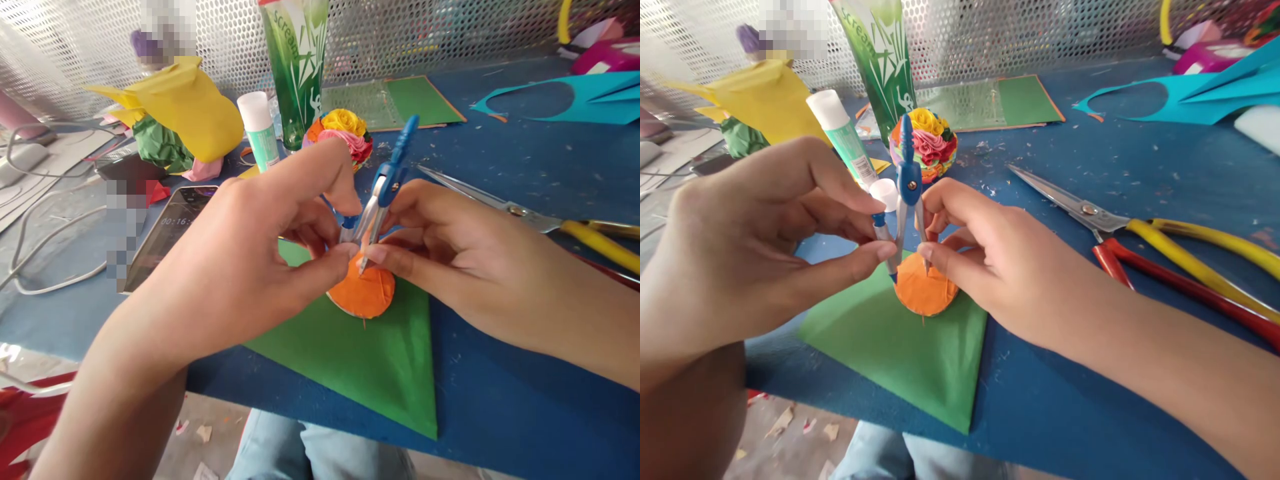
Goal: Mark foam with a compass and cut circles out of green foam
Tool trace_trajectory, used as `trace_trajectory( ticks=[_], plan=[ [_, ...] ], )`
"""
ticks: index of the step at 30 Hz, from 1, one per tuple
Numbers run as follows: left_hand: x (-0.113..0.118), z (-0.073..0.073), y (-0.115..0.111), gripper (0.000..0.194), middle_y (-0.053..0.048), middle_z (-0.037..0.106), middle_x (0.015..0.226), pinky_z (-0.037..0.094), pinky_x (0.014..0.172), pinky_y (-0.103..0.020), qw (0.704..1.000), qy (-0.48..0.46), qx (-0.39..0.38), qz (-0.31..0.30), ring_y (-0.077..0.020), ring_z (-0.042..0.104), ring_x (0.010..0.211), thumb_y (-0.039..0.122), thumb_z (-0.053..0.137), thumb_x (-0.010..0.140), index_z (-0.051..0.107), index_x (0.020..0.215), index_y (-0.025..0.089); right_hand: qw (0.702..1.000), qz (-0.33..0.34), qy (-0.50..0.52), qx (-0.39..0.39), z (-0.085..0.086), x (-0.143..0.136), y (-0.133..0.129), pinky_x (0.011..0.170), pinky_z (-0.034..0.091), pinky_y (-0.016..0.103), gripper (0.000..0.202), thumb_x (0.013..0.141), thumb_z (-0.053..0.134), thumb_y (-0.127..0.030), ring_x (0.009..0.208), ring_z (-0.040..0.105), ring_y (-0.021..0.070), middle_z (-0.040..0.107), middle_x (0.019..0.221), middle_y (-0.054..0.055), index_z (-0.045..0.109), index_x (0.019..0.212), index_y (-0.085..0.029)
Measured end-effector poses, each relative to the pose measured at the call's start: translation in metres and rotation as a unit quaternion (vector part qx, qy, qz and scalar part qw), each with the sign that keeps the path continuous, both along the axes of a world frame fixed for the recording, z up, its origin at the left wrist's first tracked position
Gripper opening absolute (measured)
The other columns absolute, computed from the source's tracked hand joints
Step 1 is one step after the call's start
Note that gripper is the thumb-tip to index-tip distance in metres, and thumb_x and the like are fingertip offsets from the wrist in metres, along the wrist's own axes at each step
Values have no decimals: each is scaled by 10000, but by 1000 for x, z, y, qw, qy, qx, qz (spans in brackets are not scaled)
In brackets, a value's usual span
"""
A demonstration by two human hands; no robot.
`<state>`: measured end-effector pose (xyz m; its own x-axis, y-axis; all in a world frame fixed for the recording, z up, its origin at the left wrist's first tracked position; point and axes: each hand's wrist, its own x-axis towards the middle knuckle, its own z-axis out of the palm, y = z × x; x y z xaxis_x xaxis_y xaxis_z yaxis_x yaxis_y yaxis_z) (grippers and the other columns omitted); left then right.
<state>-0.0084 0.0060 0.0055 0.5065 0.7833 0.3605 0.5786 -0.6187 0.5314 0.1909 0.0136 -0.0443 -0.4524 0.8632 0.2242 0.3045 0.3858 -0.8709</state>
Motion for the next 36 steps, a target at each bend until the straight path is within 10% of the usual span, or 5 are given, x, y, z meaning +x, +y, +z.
trace_trajectory(
  ticks=[11, 36],
  plan=[
    [-2, 5, -1, 316, 69, 608, 849, 460, 457, -132, 997, 24, -53, 51, -109, 670, 736, 220, 644, 736, 488, 1003, 284, 998, -17, -39, 53, 1, -1, -2, 613, 550, 179, 106, 839, 561, -246, 731, 648, 98, 588, 858, -65, 509, 928, -273],
    [-10, 7, 2, 361, 110, 680, 707, 514, 528, -164, 993, 38, -107, 31, -122, 684, 657, 203, 678, 713, 509, 1020, 291, 992, -23, -82, 92, 4, -4, -7, 573, 520, 158, 107, 842, 558, -263, 707, 651, 88, 613, 821, -83, 495, 923, -293]
  ],
)
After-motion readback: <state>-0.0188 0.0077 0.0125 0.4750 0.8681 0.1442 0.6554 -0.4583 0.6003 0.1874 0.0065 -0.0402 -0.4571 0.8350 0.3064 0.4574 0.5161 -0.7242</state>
